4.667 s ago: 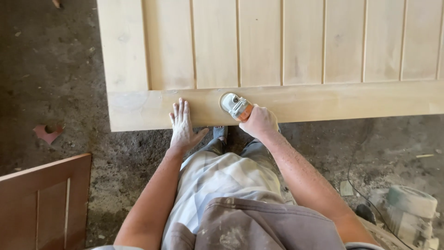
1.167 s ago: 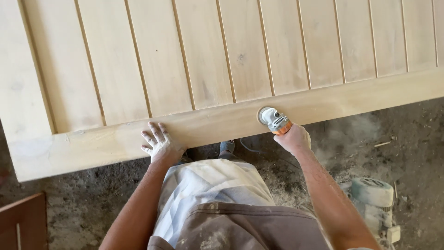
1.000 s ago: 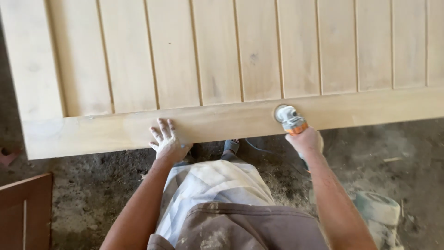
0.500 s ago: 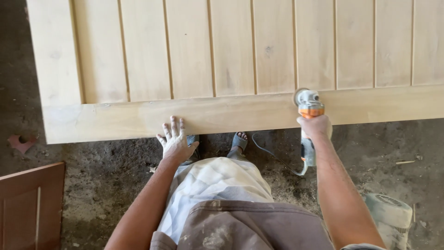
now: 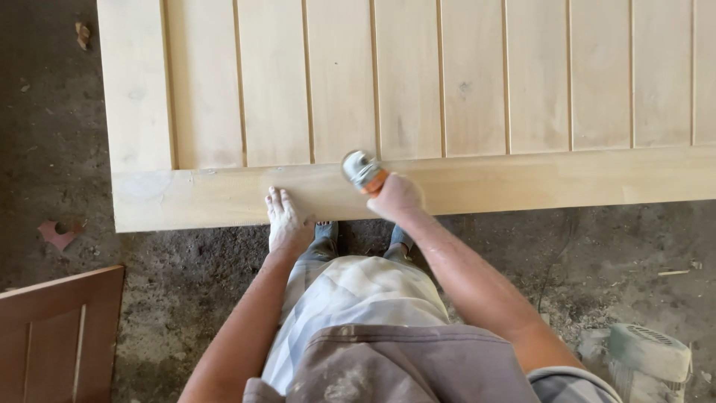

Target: The person is sanding a wooden panel or furniture component using an angle grinder with a sanding disc.

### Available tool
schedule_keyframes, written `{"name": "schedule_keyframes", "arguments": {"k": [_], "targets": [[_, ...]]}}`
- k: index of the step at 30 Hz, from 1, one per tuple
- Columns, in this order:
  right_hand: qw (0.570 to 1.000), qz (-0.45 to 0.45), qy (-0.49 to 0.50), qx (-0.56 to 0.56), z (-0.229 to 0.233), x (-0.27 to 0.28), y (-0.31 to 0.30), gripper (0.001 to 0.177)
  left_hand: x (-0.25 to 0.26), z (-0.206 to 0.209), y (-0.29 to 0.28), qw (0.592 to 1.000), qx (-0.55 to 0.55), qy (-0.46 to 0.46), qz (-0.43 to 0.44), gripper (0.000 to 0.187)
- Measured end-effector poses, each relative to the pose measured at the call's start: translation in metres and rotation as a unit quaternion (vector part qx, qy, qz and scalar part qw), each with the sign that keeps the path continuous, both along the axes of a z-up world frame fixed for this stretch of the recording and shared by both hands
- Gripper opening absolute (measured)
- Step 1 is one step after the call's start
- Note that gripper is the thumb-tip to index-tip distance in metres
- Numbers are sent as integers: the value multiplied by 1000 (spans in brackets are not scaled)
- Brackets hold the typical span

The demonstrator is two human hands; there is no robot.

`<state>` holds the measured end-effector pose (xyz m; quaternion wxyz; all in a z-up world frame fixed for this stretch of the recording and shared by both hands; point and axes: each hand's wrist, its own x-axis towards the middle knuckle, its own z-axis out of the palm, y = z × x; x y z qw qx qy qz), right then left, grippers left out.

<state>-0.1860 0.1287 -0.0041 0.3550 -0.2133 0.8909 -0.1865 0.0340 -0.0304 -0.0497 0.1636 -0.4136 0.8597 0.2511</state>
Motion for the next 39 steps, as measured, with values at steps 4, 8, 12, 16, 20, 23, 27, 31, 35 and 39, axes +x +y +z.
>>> {"name": "schedule_keyframes", "arguments": {"k": [4, 8, 12, 16, 20, 23, 27, 31, 35, 39], "targets": [[990, 110, 81, 22, 25, 11, -10, 40, 12, -44, -17, 995, -35, 87, 42, 92], [987, 116, 86, 65, 36, -1, 25, 40, -9, -29, -9, 995, -51, 69, 45, 92], [989, 60, 105, 85, 24, -36, 83, 38, -37, 12, 7, 998, -29, 25, 53, 97], [988, -3, 89, 123, 1, -74, 144, 39, -59, 13, 27, 999, -26, -18, 22, 100], [983, -85, 72, 143, -19, -104, 196, 43, -81, 19, 51, 999, -17, -36, -12, 101], [976, -137, 86, 148, -19, -123, 230, 46, -88, 19, 63, 998, -13, -56, -34, 101], [967, -176, 89, 165, -36, -143, 276, 51, -87, 12, 67, 997, -16, -57, -44, 104], [948, -252, 115, 160, -52, -153, 301, 58, -75, 9, 68, 998, -24, -27, -56, 101], [932, -320, 89, 143, -34, -133, 267, 51, -59, 12, 60, 996, -28, 5, -85, 98], [954, -261, 69, 132, -30, -87, 197, 44, -42, 13, 42, 995, -35, 16, -92, 97]]}}
